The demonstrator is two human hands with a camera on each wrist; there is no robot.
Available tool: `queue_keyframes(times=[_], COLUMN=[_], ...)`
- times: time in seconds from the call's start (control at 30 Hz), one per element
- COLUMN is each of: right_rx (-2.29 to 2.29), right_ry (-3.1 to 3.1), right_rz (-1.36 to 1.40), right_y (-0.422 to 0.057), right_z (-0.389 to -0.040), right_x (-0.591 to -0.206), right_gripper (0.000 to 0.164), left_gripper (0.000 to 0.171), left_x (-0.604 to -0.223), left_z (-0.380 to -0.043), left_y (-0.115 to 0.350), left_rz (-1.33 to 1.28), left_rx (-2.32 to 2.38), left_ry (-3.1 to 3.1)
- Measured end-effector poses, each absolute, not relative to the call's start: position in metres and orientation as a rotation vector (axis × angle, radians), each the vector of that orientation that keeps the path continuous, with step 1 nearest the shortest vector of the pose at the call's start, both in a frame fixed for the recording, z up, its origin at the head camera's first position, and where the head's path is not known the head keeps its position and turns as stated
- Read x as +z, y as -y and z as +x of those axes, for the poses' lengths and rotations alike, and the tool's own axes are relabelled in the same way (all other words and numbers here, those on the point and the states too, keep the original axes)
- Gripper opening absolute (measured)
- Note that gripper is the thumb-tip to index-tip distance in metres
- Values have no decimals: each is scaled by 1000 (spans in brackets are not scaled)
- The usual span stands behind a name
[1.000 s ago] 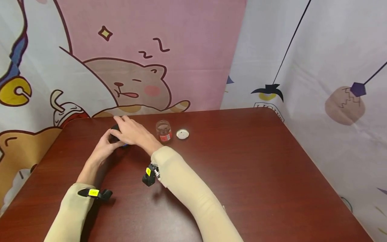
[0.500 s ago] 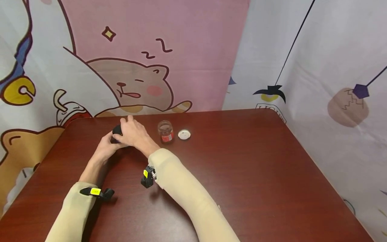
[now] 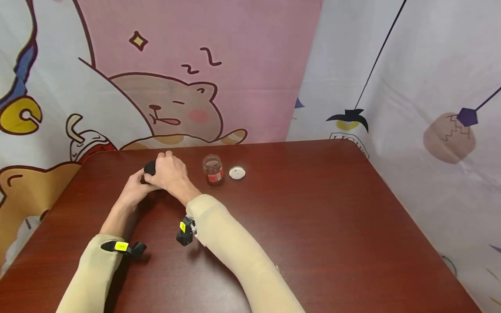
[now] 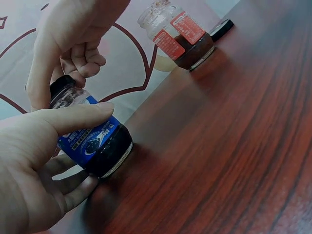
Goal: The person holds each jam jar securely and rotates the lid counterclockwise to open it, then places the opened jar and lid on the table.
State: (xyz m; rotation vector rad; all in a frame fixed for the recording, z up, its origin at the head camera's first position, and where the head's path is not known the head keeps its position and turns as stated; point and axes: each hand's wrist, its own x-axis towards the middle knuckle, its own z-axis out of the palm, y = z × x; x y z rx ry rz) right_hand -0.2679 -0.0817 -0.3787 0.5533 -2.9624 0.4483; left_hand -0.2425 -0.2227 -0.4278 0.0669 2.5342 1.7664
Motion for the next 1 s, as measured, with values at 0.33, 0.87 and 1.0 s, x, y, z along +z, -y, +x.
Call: queue_keyframes(times=[0.33,0.87,1.0], right_rx=[469,548,573], right_ry=[2924,2845,2836], right_rz=[572,598,594], right_y=[80,77,75], right_z=[-268,-263,-263], right_x=[-382,-384,-378], right_gripper=[59,55,61], left_gripper=[60,60,59], left_x=[-436,-434,-429], left_z=[-246,-239,-238], left_y=[224,223,221], left_rz=[66,-40,-3], left_rx=[1725,1737,1721], left_ry=[-2672,-2845,-2892])
